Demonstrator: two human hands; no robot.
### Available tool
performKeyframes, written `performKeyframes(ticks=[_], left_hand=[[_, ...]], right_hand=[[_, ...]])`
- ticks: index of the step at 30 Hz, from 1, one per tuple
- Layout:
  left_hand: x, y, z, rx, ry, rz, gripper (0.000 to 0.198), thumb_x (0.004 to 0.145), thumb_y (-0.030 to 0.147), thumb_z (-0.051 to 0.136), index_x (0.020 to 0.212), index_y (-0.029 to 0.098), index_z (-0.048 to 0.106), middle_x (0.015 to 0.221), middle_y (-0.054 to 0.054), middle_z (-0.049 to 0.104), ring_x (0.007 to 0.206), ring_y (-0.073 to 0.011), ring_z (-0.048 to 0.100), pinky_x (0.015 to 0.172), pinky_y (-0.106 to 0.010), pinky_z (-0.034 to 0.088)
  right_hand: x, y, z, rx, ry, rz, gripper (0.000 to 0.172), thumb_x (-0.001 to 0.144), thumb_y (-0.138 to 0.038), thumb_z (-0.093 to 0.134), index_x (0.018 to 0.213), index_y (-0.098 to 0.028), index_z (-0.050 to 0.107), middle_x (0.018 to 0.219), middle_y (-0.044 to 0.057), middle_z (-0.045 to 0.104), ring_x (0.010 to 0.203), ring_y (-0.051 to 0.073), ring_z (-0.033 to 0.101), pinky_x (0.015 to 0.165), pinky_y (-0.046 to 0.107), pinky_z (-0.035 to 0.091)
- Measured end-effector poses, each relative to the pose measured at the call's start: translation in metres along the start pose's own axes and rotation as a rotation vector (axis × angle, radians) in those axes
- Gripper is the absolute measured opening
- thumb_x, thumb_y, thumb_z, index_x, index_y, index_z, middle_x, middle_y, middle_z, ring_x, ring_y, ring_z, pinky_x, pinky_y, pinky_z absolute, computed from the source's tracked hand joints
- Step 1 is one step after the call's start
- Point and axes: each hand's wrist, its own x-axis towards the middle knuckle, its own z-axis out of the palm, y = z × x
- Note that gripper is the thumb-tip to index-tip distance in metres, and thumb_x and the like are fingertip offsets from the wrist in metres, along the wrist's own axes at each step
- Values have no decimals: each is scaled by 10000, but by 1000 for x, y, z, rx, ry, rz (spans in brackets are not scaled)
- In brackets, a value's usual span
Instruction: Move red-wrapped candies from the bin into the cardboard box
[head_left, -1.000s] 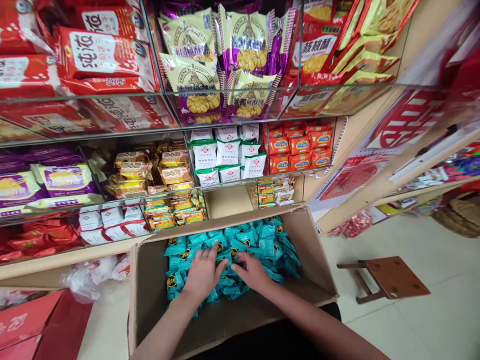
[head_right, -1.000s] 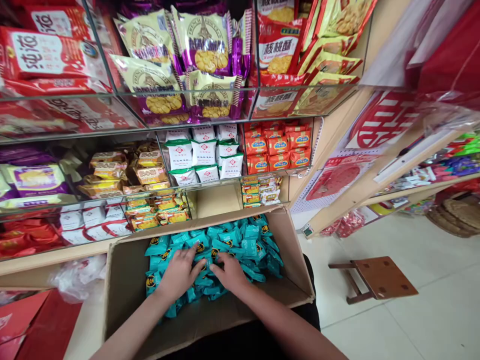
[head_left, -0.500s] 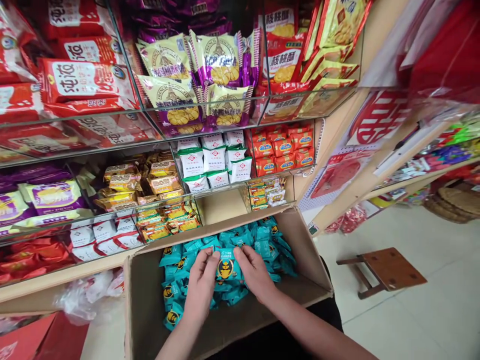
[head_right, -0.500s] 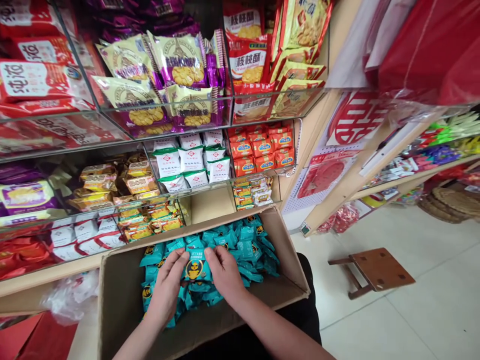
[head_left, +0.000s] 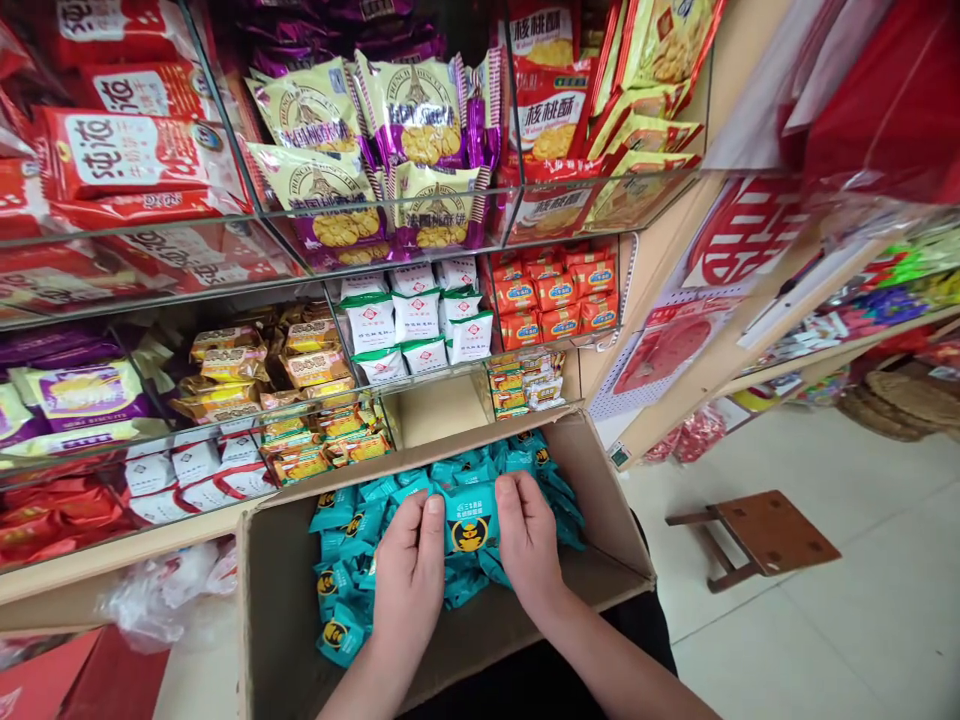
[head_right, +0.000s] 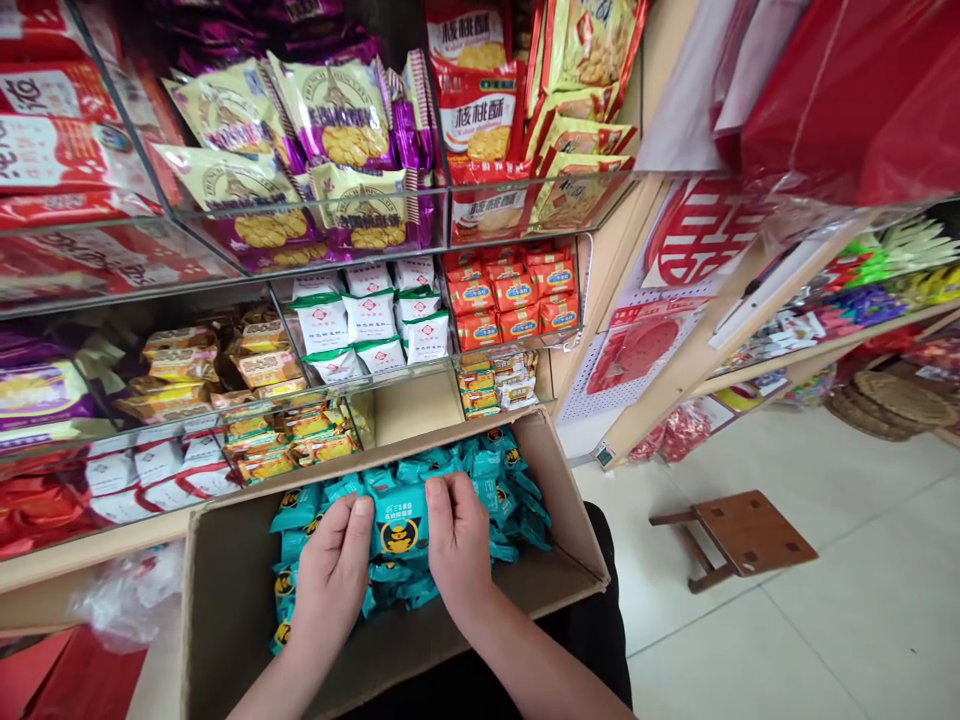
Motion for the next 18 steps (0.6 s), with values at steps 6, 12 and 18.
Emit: performKeyframes(ticks=[6, 12, 18], left_hand=[[0, -1, 2, 14, 35, 12, 269, 843, 332, 406, 597, 239, 350, 535, 60, 321, 481, -131, 349, 465, -233, 299], [3, 2, -1, -24, 54, -15, 324, 845, 372, 403, 564, 233, 316, 532, 60, 274, 486, -123, 299, 463, -232, 280], [3, 7, 2, -128, 104, -46, 338, 842, 405, 396, 557, 232, 339, 530, 57, 277, 478, -121, 292, 452, -234, 283]], right_hand=[[1, -2, -4, 49, -20, -3, 311, 860, -433, 389, 645, -210, 357, 572, -43, 345, 528, 110, 351, 509, 227, 321], [0, -3, -5, 101, -104, 70, 381, 867, -475, 334, 596, -208, 313, 567, -38, 312, 525, 108, 330, 491, 223, 310], [-2, -5, -4, 55, -26, 57, 390, 863, -485, 329, 589, -207, 331, 554, -37, 317, 522, 112, 336, 503, 234, 317]])
